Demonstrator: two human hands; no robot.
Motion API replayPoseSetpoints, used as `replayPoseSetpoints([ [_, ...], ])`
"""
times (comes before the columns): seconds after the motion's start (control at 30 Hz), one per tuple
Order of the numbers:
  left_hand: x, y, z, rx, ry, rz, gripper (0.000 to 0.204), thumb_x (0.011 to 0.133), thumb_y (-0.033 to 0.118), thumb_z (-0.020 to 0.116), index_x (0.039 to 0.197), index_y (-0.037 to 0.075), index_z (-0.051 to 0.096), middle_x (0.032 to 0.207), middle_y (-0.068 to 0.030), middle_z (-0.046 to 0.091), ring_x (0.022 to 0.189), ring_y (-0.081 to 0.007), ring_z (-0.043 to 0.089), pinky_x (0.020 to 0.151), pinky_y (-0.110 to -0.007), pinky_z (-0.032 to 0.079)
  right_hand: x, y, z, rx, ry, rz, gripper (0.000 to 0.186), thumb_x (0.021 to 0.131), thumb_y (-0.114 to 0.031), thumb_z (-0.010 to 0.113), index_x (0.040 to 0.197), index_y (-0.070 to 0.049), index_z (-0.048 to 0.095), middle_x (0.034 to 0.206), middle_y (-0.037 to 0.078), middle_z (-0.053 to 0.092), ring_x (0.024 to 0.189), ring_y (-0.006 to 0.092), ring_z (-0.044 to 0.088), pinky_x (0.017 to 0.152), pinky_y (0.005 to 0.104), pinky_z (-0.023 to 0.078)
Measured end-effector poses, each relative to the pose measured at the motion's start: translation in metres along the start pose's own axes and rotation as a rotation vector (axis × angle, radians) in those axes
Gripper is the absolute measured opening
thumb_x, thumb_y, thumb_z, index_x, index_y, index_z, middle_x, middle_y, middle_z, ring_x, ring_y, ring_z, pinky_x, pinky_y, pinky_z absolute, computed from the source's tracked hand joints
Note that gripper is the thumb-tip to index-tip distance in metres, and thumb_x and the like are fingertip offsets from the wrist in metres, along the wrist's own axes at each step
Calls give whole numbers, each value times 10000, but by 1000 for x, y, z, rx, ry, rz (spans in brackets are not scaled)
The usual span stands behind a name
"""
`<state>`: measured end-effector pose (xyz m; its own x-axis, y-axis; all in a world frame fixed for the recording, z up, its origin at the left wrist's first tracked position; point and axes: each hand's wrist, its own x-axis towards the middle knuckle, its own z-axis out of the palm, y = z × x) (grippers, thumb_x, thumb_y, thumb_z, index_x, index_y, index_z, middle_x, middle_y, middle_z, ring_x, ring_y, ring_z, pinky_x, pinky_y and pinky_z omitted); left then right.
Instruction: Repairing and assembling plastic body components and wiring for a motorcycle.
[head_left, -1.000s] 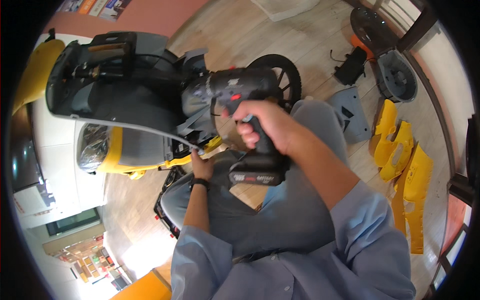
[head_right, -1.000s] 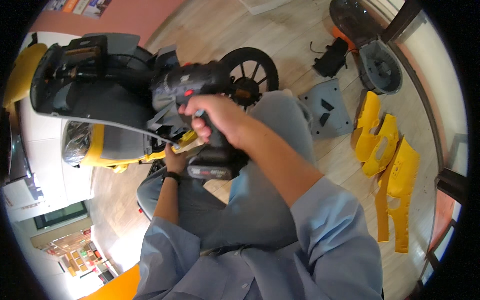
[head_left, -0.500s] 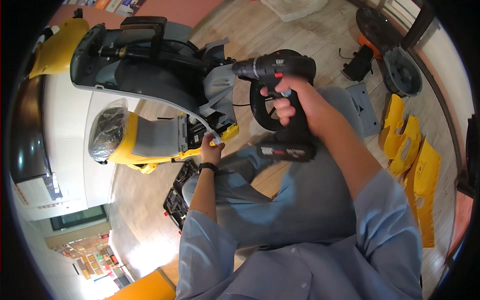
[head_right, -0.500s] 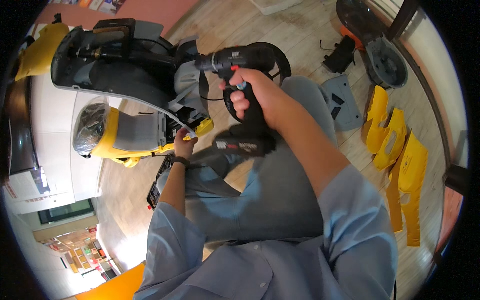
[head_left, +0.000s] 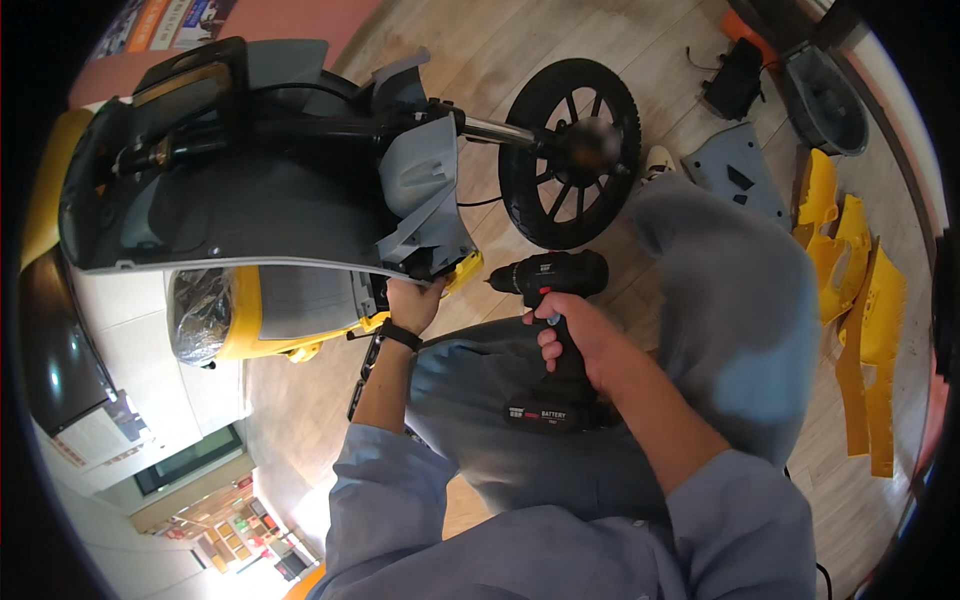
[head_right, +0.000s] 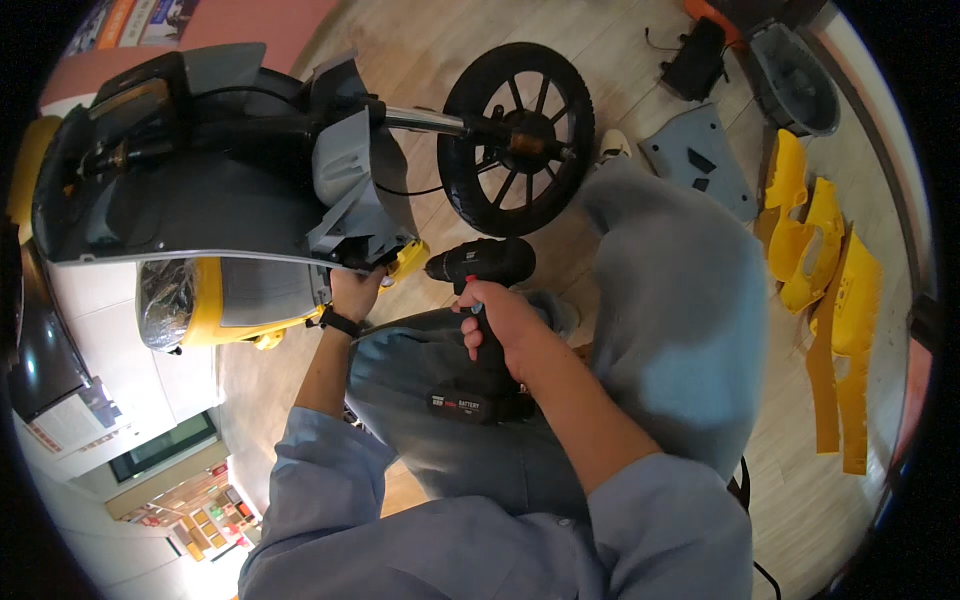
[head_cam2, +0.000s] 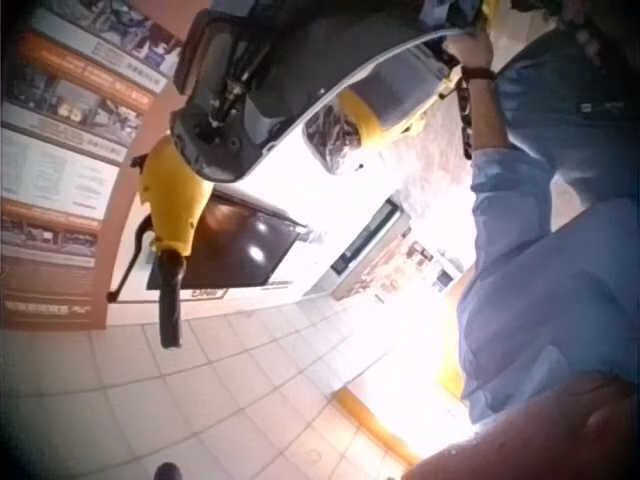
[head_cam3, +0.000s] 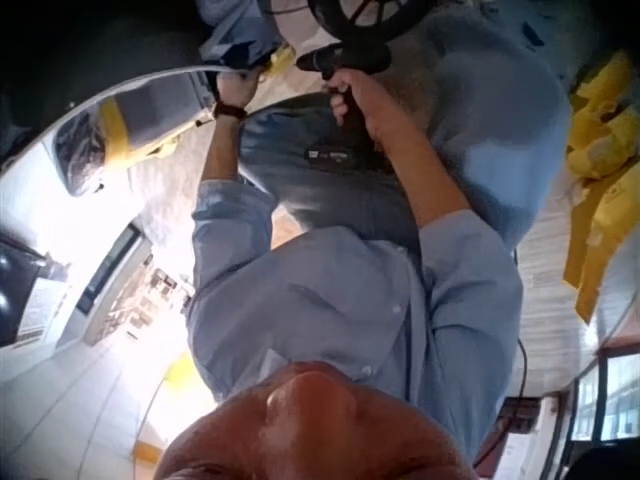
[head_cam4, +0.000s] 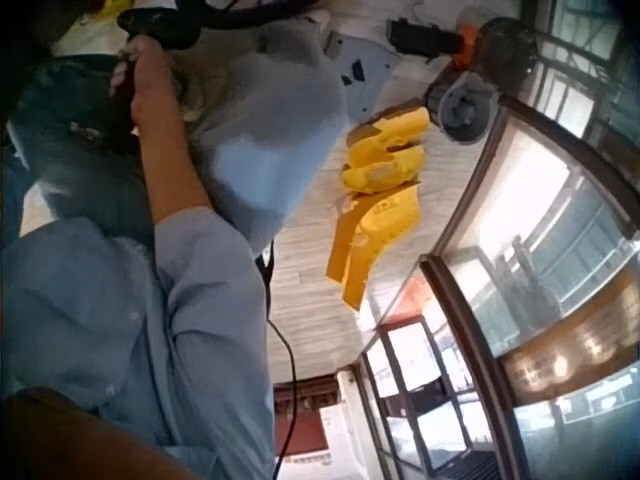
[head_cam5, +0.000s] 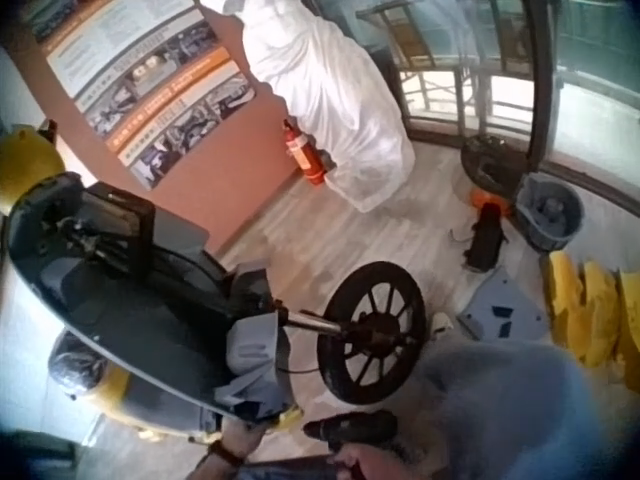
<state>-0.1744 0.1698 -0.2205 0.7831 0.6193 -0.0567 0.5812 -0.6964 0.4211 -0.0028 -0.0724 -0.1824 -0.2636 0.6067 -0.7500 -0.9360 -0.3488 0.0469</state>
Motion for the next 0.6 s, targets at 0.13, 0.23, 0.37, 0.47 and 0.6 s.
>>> replayPoseSetpoints([
  [0.13,-6,-11,6,-153,71,-41,269,707,125,760,906,-11,642,772,-131,669,666,-268,651,597,-355,504,24,0,-14,-62,-94,8,256,779,-232,546,982,-77,564,596,-41,433,470,64,389,489,256,382],
  [0.23,-6,-11,5,-129,59,-58,279,709,78,752,937,-32,633,883,-125,674,720,-240,658,643,-322,528,34,-6,-34,-71,-113,56,264,763,-227,570,951,-42,579,606,-13,458,485,97,427,514,284,405],
  [0.37,-6,-17,-10,-102,-113,-164,335,722,75,763,1010,-33,629,945,-112,677,803,-216,659,711,-310,526,45,-4,-43,-5,-116,69,267,764,-228,563,969,-58,585,603,-14,459,486,96,426,516,277,404],
  [0.47,-16,-14,-5,-42,-266,-250,361,734,63,767,1050,-38,623,1004,-100,678,872,-184,652,742,-303,519,59,0,-56,-43,-126,90,256,765,-226,556,969,-73,584,601,-13,464,484,98,424,519,273,403],
  [0.6,-25,-16,13,-127,-269,-496,355,721,82,778,1031,-23,641,961,-110,689,839,-197,663,717,-302,523,76,11,-63,-5,-166,105,244,764,-217,555,957,-70,578,602,-9,473,487,103,432,510,278,406],
])
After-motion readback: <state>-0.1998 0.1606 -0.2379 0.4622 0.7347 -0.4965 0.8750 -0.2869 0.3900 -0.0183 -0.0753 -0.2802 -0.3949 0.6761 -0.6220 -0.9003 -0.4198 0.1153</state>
